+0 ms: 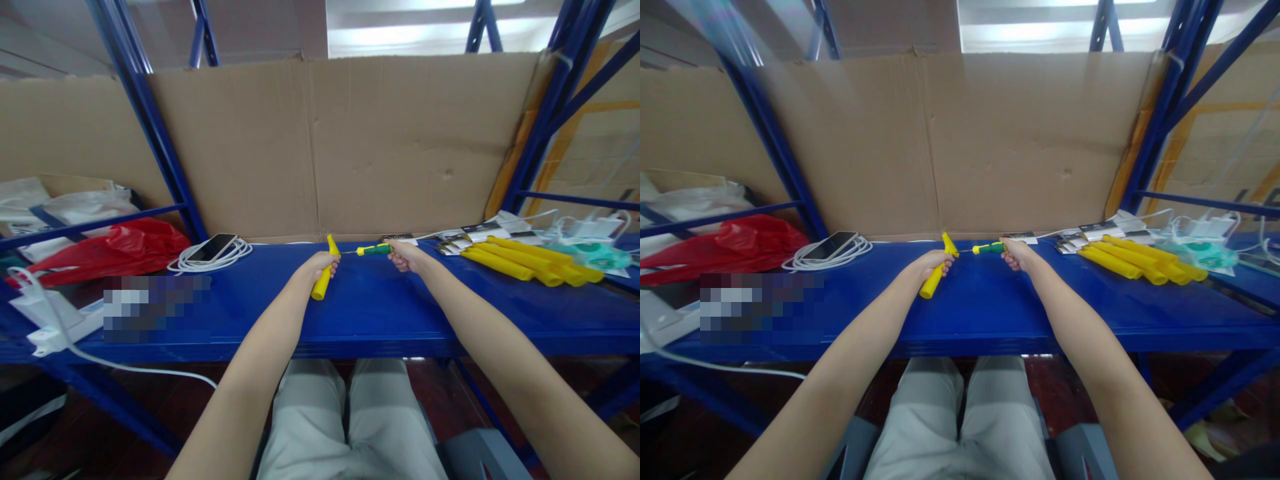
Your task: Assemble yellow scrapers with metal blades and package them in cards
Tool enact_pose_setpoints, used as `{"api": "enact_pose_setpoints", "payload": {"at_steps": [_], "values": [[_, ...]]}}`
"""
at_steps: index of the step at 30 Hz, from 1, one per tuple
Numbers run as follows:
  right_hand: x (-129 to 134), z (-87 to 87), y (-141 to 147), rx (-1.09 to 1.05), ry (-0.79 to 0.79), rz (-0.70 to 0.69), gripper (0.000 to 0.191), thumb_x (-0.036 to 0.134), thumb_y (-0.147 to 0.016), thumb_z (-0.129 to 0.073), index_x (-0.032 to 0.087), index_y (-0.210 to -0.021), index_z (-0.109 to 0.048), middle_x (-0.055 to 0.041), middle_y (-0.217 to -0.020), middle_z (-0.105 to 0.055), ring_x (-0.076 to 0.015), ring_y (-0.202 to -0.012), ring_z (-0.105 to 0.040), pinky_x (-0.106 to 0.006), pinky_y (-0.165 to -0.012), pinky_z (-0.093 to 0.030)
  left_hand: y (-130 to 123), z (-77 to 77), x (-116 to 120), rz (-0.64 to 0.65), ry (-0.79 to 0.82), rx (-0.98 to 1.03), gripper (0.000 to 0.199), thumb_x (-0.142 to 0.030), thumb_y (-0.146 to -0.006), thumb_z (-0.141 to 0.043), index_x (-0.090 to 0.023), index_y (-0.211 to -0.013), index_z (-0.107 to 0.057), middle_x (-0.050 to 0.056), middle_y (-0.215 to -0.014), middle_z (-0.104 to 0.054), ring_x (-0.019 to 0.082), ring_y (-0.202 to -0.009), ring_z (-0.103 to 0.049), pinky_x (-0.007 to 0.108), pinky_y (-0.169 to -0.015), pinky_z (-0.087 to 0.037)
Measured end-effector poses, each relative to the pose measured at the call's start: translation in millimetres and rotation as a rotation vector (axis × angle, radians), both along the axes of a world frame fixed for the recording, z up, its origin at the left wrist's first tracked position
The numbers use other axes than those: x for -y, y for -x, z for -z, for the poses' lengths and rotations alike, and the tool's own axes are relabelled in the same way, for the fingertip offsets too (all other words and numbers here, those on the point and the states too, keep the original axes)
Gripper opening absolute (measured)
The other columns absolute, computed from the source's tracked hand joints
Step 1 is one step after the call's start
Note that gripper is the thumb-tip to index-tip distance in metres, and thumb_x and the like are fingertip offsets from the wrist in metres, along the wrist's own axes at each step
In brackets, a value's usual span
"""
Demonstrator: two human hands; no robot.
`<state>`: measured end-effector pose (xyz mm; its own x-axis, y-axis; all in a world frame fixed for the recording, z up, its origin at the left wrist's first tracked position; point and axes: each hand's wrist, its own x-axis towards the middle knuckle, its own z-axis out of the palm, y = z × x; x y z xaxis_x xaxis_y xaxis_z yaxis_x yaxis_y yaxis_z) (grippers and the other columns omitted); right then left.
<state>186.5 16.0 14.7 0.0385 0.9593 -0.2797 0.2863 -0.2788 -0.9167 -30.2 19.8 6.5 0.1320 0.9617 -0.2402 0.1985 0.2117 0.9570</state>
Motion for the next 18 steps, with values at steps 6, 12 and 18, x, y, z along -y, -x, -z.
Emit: {"api": "enact_pose_setpoints", "payload": {"at_steps": [6, 12, 18], "values": [[3.8, -2.1, 1.3, 0.031, 0.034, -0.002, 0.044, 0.047, -0.094, -0.022, 0.021, -0.061, -0.036, 0.0079, -0.029, -0.025, -0.0056, -0.024, -0.017, -0.017, -0.030, -0.011, -0.5, 0.2, 0.2, 0.008, 0.006, -0.018, 0.017, -0.002, -0.082, -0.043, -0.018, -0.077, -0.042, -0.010, -0.044, -0.037, 0.005, -0.033, -0.034, 0.017, -0.038, -0.028], [-0.7, 0.0, -2.9, 0.009, 0.059, -0.031, 0.043, 0.047, -0.094, -0.022, 0.021, -0.062, -0.035, 0.0089, -0.030, -0.024, -0.0053, -0.024, -0.016, -0.017, -0.030, -0.010, -0.8, 1.4, -1.1, -0.010, -0.009, -0.037, 0.016, -0.002, -0.080, -0.047, -0.018, -0.077, -0.043, -0.009, -0.046, -0.038, 0.004, -0.033, -0.033, 0.017, -0.038, -0.028], [0.3, 0.0, -4.7, -0.029, 0.073, -0.051, 0.043, 0.047, -0.094, -0.024, 0.020, -0.063, -0.037, 0.0093, -0.032, -0.024, -0.0048, -0.025, -0.016, -0.016, -0.031, -0.010, -2.0, 1.5, -0.1, -0.003, -0.048, -0.117, 0.014, -0.003, -0.080, -0.048, -0.017, -0.080, -0.046, -0.009, -0.046, -0.039, 0.005, -0.034, -0.036, 0.018, -0.040, -0.031]]}}
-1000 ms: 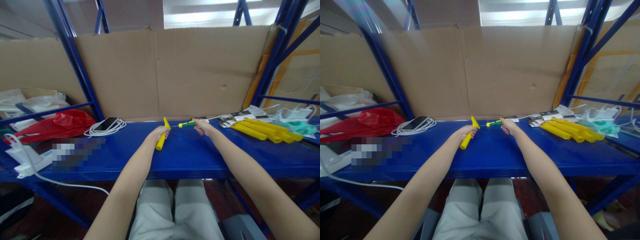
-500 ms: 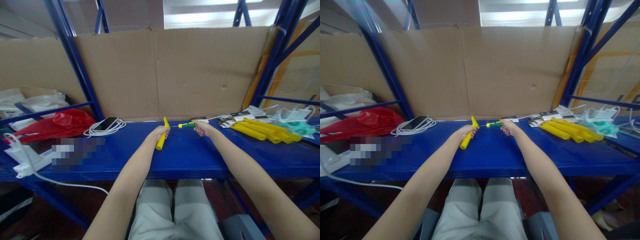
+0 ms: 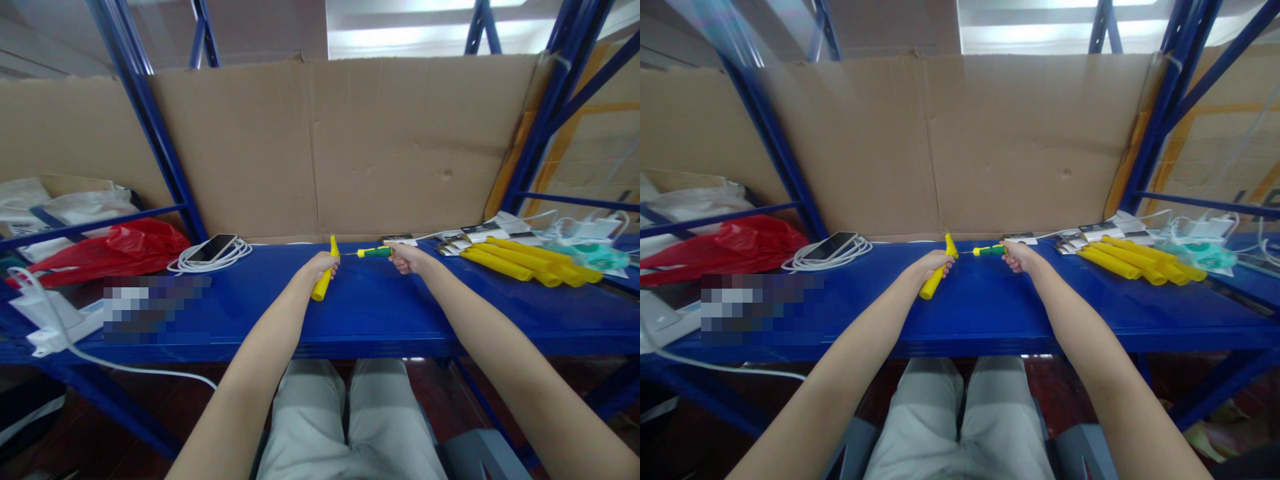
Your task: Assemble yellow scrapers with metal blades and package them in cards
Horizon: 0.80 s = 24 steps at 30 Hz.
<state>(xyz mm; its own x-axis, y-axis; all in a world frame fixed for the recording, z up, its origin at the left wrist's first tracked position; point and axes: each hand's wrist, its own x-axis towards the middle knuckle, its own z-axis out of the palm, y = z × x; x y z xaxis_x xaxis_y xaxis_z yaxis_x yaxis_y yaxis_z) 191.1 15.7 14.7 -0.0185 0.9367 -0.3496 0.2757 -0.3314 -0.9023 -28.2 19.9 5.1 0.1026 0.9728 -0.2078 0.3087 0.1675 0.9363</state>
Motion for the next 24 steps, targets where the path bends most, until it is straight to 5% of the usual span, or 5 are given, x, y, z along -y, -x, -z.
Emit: {"api": "enact_pose_setpoints", "payload": {"at_steps": [9, 24], "values": [[3, -4.8, 5, 0.063, 0.060, 0.032, 0.049, 0.055, -0.092, -0.026, 0.017, -0.066, -0.045, 0.0059, -0.036, -0.035, -0.0040, -0.025, -0.021, -0.017, -0.031, -0.012, -2, -0.5, 5, 0.016, -0.043, -0.042, 0.015, -0.002, -0.078, -0.045, -0.017, -0.077, -0.044, -0.008, -0.046, -0.040, 0.006, -0.035, -0.037, 0.020, -0.039, -0.030], [-18, 6.0, -10, 0.080, -0.029, 0.051, 0.039, 0.053, -0.090, -0.032, 0.019, -0.072, -0.041, 0.0073, -0.041, -0.033, -0.0055, -0.031, -0.021, -0.018, -0.032, -0.016, -2, -0.7, 2, 0.055, -0.013, -0.019, 0.015, -0.003, -0.080, -0.044, -0.016, -0.086, -0.047, -0.009, -0.047, -0.040, 0.006, -0.035, -0.038, 0.018, -0.040, -0.031]]}}
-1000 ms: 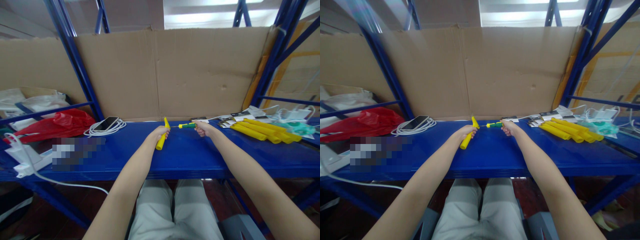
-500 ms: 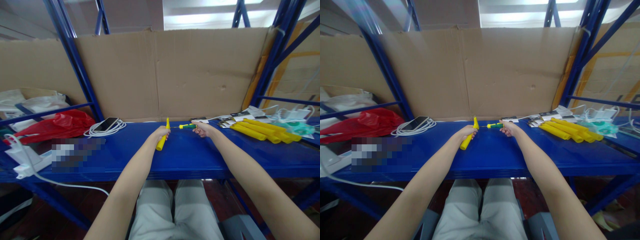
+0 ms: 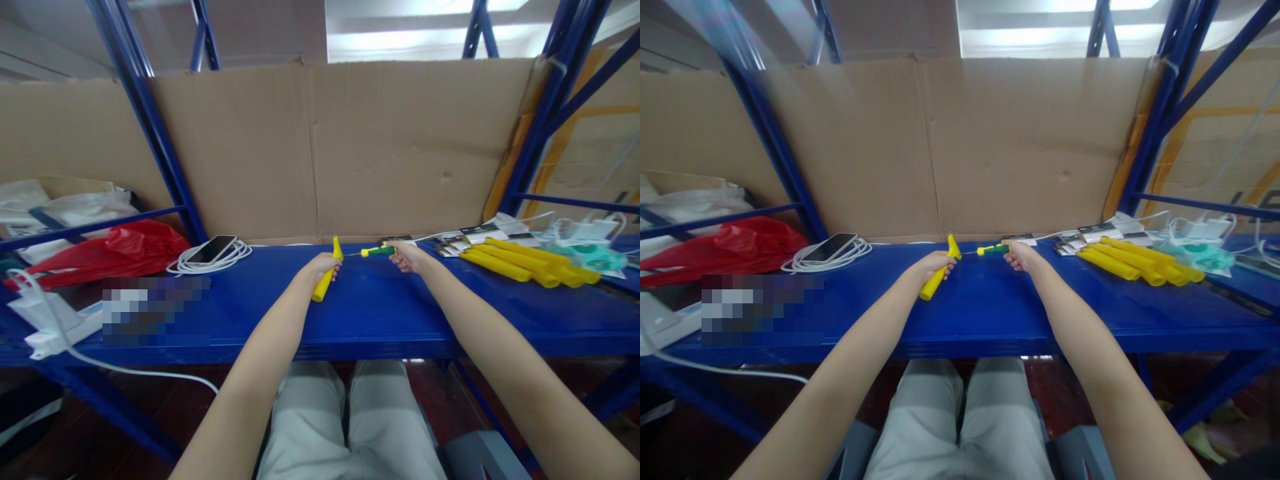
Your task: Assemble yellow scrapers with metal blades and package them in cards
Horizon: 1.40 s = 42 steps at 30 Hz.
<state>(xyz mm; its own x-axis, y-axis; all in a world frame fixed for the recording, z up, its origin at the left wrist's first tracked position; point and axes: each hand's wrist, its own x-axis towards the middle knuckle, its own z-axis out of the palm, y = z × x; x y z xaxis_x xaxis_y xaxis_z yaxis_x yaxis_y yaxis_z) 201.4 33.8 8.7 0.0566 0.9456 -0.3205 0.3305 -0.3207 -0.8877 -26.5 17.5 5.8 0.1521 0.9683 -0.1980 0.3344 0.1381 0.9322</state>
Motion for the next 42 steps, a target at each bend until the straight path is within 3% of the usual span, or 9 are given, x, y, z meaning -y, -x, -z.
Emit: {"api": "enact_pose_setpoints", "payload": {"at_steps": [12, 19, 29, 33, 37, 40, 42], "values": [[2, -1.8, 3, -0.039, -0.034, 0.033, 0.037, 0.050, -0.089, -0.036, 0.019, -0.070, -0.041, 0.0069, -0.041, -0.033, -0.0057, -0.033, -0.021, -0.018, -0.033, -0.015, -6, -2.6, 4, -0.057, 0.029, 0.026, 0.017, -0.002, -0.081, -0.043, -0.014, -0.093, -0.049, -0.009, -0.046, -0.039, 0.006, -0.034, -0.036, 0.019, -0.040, -0.033], [13, -9.0, 2, -0.047, -0.045, 0.058, 0.039, 0.046, -0.092, -0.033, 0.020, -0.064, -0.037, 0.0071, -0.038, -0.031, -0.0044, -0.031, -0.019, -0.018, -0.033, -0.012, 6, -1.7, -3, -0.191, 0.013, 0.089, 0.017, -0.001, -0.082, -0.041, -0.014, -0.092, -0.048, -0.009, -0.046, -0.037, 0.005, -0.034, -0.034, 0.018, -0.040, -0.035], [14, -8.7, 5, 0.054, 0.085, -0.052, 0.042, 0.048, -0.093, -0.031, 0.017, -0.065, -0.042, 0.0054, -0.040, -0.036, -0.0037, -0.030, -0.024, -0.017, -0.033, -0.015, 1, -4.4, -2, -0.130, -0.020, 0.052, 0.018, -0.009, -0.085, -0.045, -0.014, -0.102, -0.048, -0.006, -0.053, -0.044, 0.006, -0.038, -0.040, 0.018, -0.040, -0.036], [18, -10.6, 0, 0.135, 0.092, -0.163, 0.041, 0.047, -0.093, -0.034, 0.015, -0.071, -0.049, 0.0040, -0.044, -0.043, -0.0035, -0.030, -0.026, -0.017, -0.033, -0.017, -1, -4.7, 0, -0.074, -0.096, -0.059, 0.040, -0.009, -0.085, -0.044, -0.016, -0.124, -0.042, -0.001, -0.067, -0.056, 0.007, -0.045, -0.048, 0.019, -0.046, -0.042], [25, -11.9, -2, 0.285, -0.004, -0.279, 0.032, 0.041, -0.090, -0.045, 0.015, -0.072, -0.052, 0.0034, -0.047, -0.046, -0.0034, -0.032, -0.029, -0.017, -0.033, -0.021, -2, -1.1, 2, -0.012, -0.248, -0.366, 0.064, -0.011, -0.085, -0.045, -0.023, -0.144, -0.023, 0.010, -0.096, -0.065, 0.013, -0.062, -0.060, 0.025, -0.058, -0.048], [30, -13.0, -1, 0.406, -0.102, -0.355, 0.026, 0.037, -0.082, -0.060, 0.016, -0.069, -0.052, 0.0047, -0.048, -0.045, -0.0031, -0.035, -0.033, -0.016, -0.035, -0.023, -3, -0.2, 6, 0.028, -0.389, -0.633, 0.065, -0.012, -0.083, -0.048, -0.027, -0.144, -0.030, 0.013, -0.118, -0.060, 0.021, -0.086, -0.065, 0.030, -0.073, -0.050], [32, -13.9, 1, 0.457, -0.153, -0.383, 0.026, 0.038, -0.074, -0.068, 0.016, -0.069, -0.054, 0.0049, -0.050, -0.047, -0.0031, -0.037, -0.036, -0.016, -0.036, -0.026, -3, -1.1, 8, 0.051, -0.442, -0.700, 0.063, -0.011, -0.082, -0.051, -0.028, -0.141, -0.037, 0.011, -0.126, -0.057, 0.024, -0.100, -0.062, 0.031, -0.082, -0.047]]}}
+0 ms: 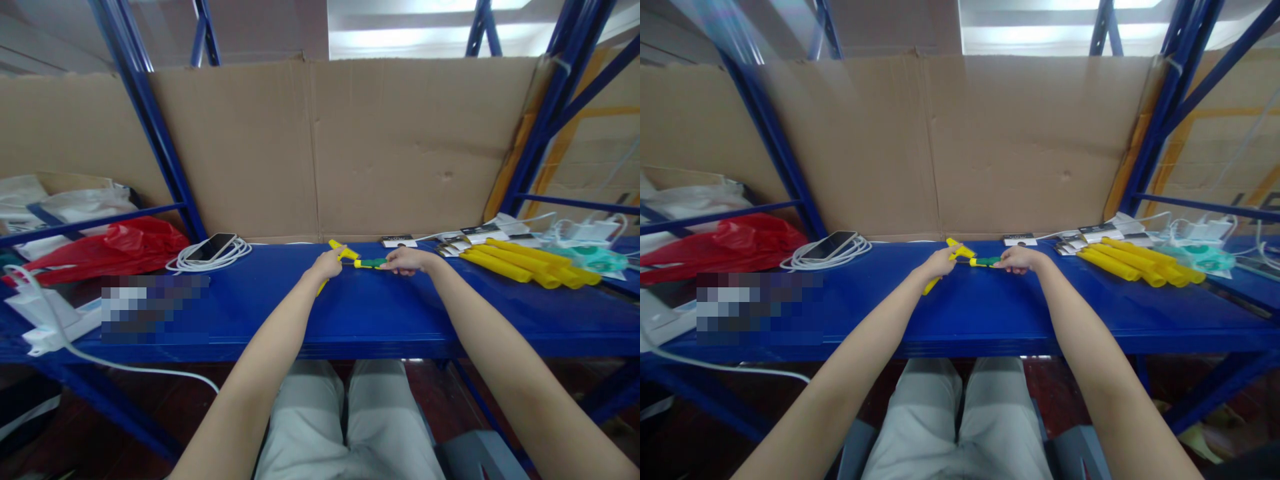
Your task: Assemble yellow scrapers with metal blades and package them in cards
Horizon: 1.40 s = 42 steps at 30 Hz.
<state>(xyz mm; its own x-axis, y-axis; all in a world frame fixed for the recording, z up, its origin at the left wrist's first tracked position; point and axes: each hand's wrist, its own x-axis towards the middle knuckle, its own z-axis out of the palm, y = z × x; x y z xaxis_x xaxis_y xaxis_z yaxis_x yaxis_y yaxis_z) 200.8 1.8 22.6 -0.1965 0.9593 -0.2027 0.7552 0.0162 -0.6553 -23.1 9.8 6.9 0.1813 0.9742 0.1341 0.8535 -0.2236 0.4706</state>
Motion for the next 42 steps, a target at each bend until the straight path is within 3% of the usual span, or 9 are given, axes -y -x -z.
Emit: {"api": "enact_pose_setpoints", "payload": {"at_steps": [4, 10, 20, 23, 25, 27, 30, 33, 42], "values": [[2, -1.6, 2, 0.016, -0.054, -0.011, 0.030, 0.040, -0.064, -0.076, 0.016, -0.072, -0.059, 0.0045, -0.052, -0.048, -0.0037, -0.040, -0.037, -0.017, -0.037, -0.027, -1, -2.9, 3, 0.040, -0.029, -0.008, 0.055, -0.011, -0.081, -0.052, -0.026, -0.134, -0.049, 0.011, -0.124, -0.060, 0.026, -0.110, -0.057, 0.031, -0.092, -0.042], [-1, -0.9, -4, 0.012, 0.009, -0.074, 0.037, 0.049, -0.060, -0.076, 0.017, -0.067, -0.058, 0.0036, -0.050, -0.048, -0.0046, -0.041, -0.038, -0.016, -0.036, -0.026, -3, -4.2, 4, 0.044, -0.050, 0.030, 0.049, -0.010, -0.082, -0.052, -0.023, -0.129, -0.054, 0.011, -0.121, -0.061, 0.024, -0.111, -0.056, 0.029, -0.093, -0.039], [-2, -2.8, -12, 0.043, 0.059, -0.048, 0.030, 0.045, -0.070, -0.070, 0.016, -0.075, -0.062, 0.0003, -0.058, -0.056, -0.0047, -0.041, -0.041, -0.017, -0.038, -0.030, -10, -9.9, 10, 0.079, -0.071, 0.014, 0.050, -0.008, -0.084, -0.046, -0.015, -0.134, -0.049, 0.015, -0.120, -0.061, 0.023, -0.104, -0.060, 0.029, -0.091, -0.042], [-7, -0.3, -17, 0.020, -0.018, 0.005, 0.026, 0.041, -0.078, -0.063, 0.016, -0.072, -0.062, -0.0013, -0.059, -0.057, -0.0052, -0.041, -0.040, -0.017, -0.040, -0.032, -11, -9.5, 11, 0.062, -0.055, 0.076, 0.049, -0.007, -0.083, -0.048, -0.017, -0.131, -0.052, 0.013, -0.118, -0.063, 0.023, -0.106, -0.059, 0.028, -0.092, -0.041], [-15, 3.5, -23, 0.025, -0.160, 0.101, 0.018, 0.031, -0.081, -0.058, 0.015, -0.074, -0.063, -0.0025, -0.061, -0.059, -0.0067, -0.043, -0.043, -0.019, -0.042, -0.034, -11, -8.6, 10, 0.057, -0.053, 0.105, 0.049, -0.007, -0.082, -0.048, -0.019, -0.129, -0.054, 0.010, -0.118, -0.063, 0.022, -0.107, -0.059, 0.028, -0.093, -0.041], [-25, 8.7, -31, 0.102, -0.339, 0.233, 0.013, 0.016, -0.080, -0.055, 0.015, -0.084, -0.067, -0.0054, -0.068, -0.064, -0.0106, -0.051, -0.052, -0.021, -0.048, -0.040, -11, -7.4, 9, 0.068, -0.060, 0.102, 0.048, -0.007, -0.083, -0.048, -0.019, -0.129, -0.054, 0.011, -0.120, -0.062, 0.022, -0.107, -0.059, 0.028, -0.094, -0.040], [-37, 18.3, -43, 0.316, -0.474, 0.324, 0.037, 0.001, -0.072, -0.053, 0.015, -0.101, -0.069, -0.0110, -0.090, -0.069, -0.0198, -0.081, -0.063, -0.024, -0.071, -0.046, -11, -5.5, 8, 0.089, -0.074, 0.087, 0.048, -0.007, -0.084, -0.046, -0.018, -0.130, -0.053, 0.012, -0.121, -0.061, 0.022, -0.107, -0.058, 0.029, -0.094, -0.040], [-44, 27.7, -47, 0.419, -0.441, 0.286, 0.044, 0.001, -0.072, -0.052, 0.017, -0.109, -0.068, -0.0116, -0.104, -0.068, -0.0228, -0.099, -0.061, -0.026, -0.085, -0.044, -12, -4.4, 7, 0.106, -0.103, 0.067, 0.046, -0.009, -0.084, -0.047, -0.019, -0.129, -0.054, 0.012, -0.120, -0.062, 0.022, -0.109, -0.057, 0.029, -0.095, -0.039], [-47, 36.8, -35, 0.477, -0.385, 0.200, 0.034, 0.009, -0.079, -0.053, 0.017, -0.108, -0.068, -0.0128, -0.115, -0.064, -0.0234, -0.108, -0.058, -0.030, -0.092, -0.042, -16, -5.6, 12, 0.198, -0.112, 0.065, 0.043, -0.010, -0.084, -0.050, -0.020, -0.125, -0.058, 0.009, -0.119, -0.063, 0.020, -0.100, -0.062, 0.025, -0.088, -0.044]]}}
